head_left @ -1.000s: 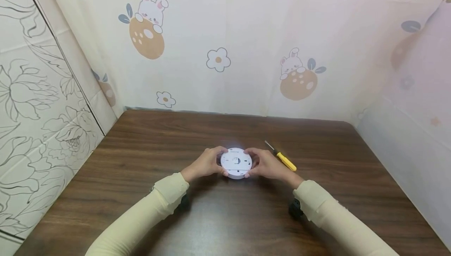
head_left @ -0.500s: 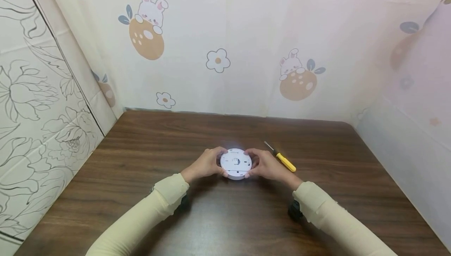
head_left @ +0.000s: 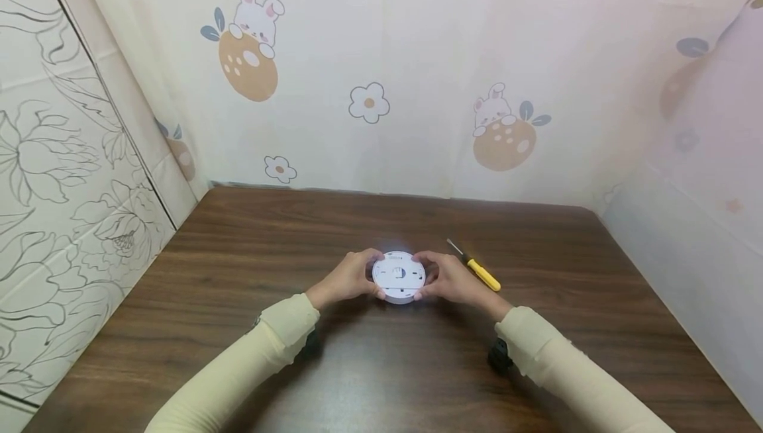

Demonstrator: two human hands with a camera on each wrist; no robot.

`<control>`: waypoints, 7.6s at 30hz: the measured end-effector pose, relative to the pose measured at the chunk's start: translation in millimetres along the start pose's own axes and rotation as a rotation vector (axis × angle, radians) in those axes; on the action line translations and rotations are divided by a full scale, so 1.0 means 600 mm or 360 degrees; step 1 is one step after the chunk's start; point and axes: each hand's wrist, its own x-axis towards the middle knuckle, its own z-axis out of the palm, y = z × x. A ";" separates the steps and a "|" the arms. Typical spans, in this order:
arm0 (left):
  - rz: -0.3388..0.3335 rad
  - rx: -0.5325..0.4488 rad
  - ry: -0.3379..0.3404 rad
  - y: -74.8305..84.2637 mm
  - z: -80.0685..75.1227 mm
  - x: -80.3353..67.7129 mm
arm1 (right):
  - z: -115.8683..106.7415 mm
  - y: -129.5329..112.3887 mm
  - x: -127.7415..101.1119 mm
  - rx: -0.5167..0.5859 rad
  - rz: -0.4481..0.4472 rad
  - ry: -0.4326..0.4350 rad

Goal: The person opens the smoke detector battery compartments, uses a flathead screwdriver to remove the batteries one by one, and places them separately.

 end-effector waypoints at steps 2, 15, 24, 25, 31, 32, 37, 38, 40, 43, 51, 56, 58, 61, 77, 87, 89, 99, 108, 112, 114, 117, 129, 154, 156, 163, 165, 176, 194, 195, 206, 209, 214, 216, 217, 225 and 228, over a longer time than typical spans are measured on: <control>0.0004 0.0006 -0.0006 -0.001 0.002 -0.001 | 0.000 0.002 -0.001 0.0011 -0.0010 -0.0014; 0.0000 0.0085 -0.0027 0.005 0.001 0.000 | -0.007 0.007 0.002 -0.0018 -0.0138 -0.0077; 0.0035 0.0140 -0.0007 0.008 -0.002 0.002 | -0.013 0.009 0.008 0.0003 -0.0160 -0.0122; 0.0045 0.0145 -0.0012 0.008 -0.002 0.003 | -0.014 0.009 0.008 0.0001 -0.0153 -0.0125; 0.0019 0.0138 -0.0062 0.005 -0.004 0.010 | -0.017 0.006 0.010 -0.0051 -0.0128 -0.0143; 0.0007 0.0133 -0.0067 0.004 -0.005 0.010 | -0.018 0.005 0.011 -0.0053 -0.0121 -0.0147; -0.0016 0.0106 -0.0070 0.003 -0.006 0.011 | -0.019 0.007 0.013 -0.0024 -0.0085 -0.0149; -0.0016 0.0102 -0.0067 0.003 -0.006 0.010 | -0.019 0.008 0.012 -0.0016 -0.0085 -0.0147; -0.0021 0.0098 -0.0065 0.004 -0.006 0.009 | -0.018 0.008 0.013 -0.0004 -0.0082 -0.0147; -0.0032 0.0076 -0.0069 0.005 -0.008 0.008 | -0.019 0.006 0.012 0.0004 -0.0066 -0.0148; 0.0007 -0.0031 -0.0080 0.002 -0.008 0.006 | -0.023 0.004 0.008 -0.0023 -0.0072 -0.0177; 0.0026 -0.0021 -0.0095 0.000 -0.007 0.007 | -0.032 -0.001 0.011 -0.0098 -0.0093 -0.0248; 0.0025 -0.0041 -0.0098 -0.001 -0.007 0.006 | -0.035 -0.006 0.014 -0.0136 -0.0053 -0.0273; 0.0020 -0.0091 -0.0095 -0.002 -0.006 0.006 | -0.038 -0.016 0.020 -0.0212 0.0017 -0.0265; -0.0169 -0.0337 -0.0042 -0.004 0.001 0.002 | -0.025 -0.066 0.068 -0.0603 -0.0238 -0.0331; -0.0210 -0.0363 -0.0035 -0.003 0.004 0.000 | -0.020 -0.077 0.076 -0.0638 -0.0112 -0.0365; -0.0212 -0.0355 -0.0034 -0.002 0.004 0.000 | -0.020 -0.078 0.079 -0.0638 -0.0090 -0.0379; -0.0221 -0.0344 -0.0034 0.000 0.004 -0.002 | -0.021 -0.084 0.103 -0.0623 0.0131 -0.0486; -0.0218 -0.0310 -0.0023 0.000 0.002 0.001 | -0.030 -0.084 0.108 -0.0607 0.0171 -0.0497; -0.0219 -0.0310 -0.0023 0.001 0.003 0.001 | -0.031 -0.082 0.107 -0.0571 0.0171 -0.0498; -0.0221 -0.0316 -0.0024 0.001 0.004 0.000 | -0.031 -0.080 0.106 -0.0563 0.0162 -0.0504; -0.0222 -0.0324 -0.0021 -0.001 0.004 -0.002 | -0.031 -0.079 0.106 -0.0558 0.0148 -0.0512; -0.0245 -0.0342 -0.0024 -0.003 0.005 -0.002 | -0.045 -0.072 0.108 -0.0481 0.0043 -0.0527; -0.0241 -0.0345 -0.0006 -0.003 0.004 -0.003 | -0.080 -0.047 0.107 -0.0047 0.0144 -0.0361; -0.0244 -0.0344 -0.0010 -0.003 0.004 -0.004 | -0.082 -0.045 0.108 -0.0032 0.0150 -0.0332; -0.0251 -0.0338 -0.0005 -0.007 0.006 -0.003 | -0.090 -0.027 0.116 0.0133 0.0273 -0.0205; -0.0251 -0.0342 -0.0010 -0.007 0.007 -0.004 | -0.092 -0.023 0.117 0.0201 0.0309 -0.0163; -0.0274 -0.0359 -0.0010 -0.006 0.009 -0.003 | -0.098 -0.001 0.120 0.0412 0.0461 0.0110; -0.0252 -0.0340 0.0018 -0.006 0.009 -0.003 | -0.095 0.041 0.142 0.0215 0.0607 0.0514; -0.0254 -0.0339 0.0019 -0.006 0.009 -0.003 | -0.095 0.045 0.143 0.0203 0.0616 0.0535; -0.0278 -0.0329 0.0021 -0.005 0.010 -0.005 | -0.084 0.066 0.145 0.0126 0.0625 0.0578; -0.0268 -0.0330 0.0026 -0.005 0.011 -0.006 | -0.081 0.072 0.146 0.0100 0.0639 0.0576; -0.0256 -0.0347 0.0020 -0.005 0.014 -0.005 | -0.076 0.085 0.148 0.0025 0.0650 0.0584; -0.0256 -0.0354 0.0021 -0.004 0.014 -0.005 | -0.074 0.087 0.149 0.0003 0.0649 0.0601; -0.0257 -0.0357 0.0022 -0.004 0.014 -0.005 | -0.073 0.088 0.149 -0.0018 0.0636 0.0607; -0.0255 -0.0342 0.0021 -0.004 0.013 -0.003 | -0.068 0.090 0.150 -0.0197 0.0603 0.0637; -0.0268 -0.0347 0.0016 -0.003 0.014 -0.003 | -0.067 0.090 0.149 -0.0242 0.0604 0.0630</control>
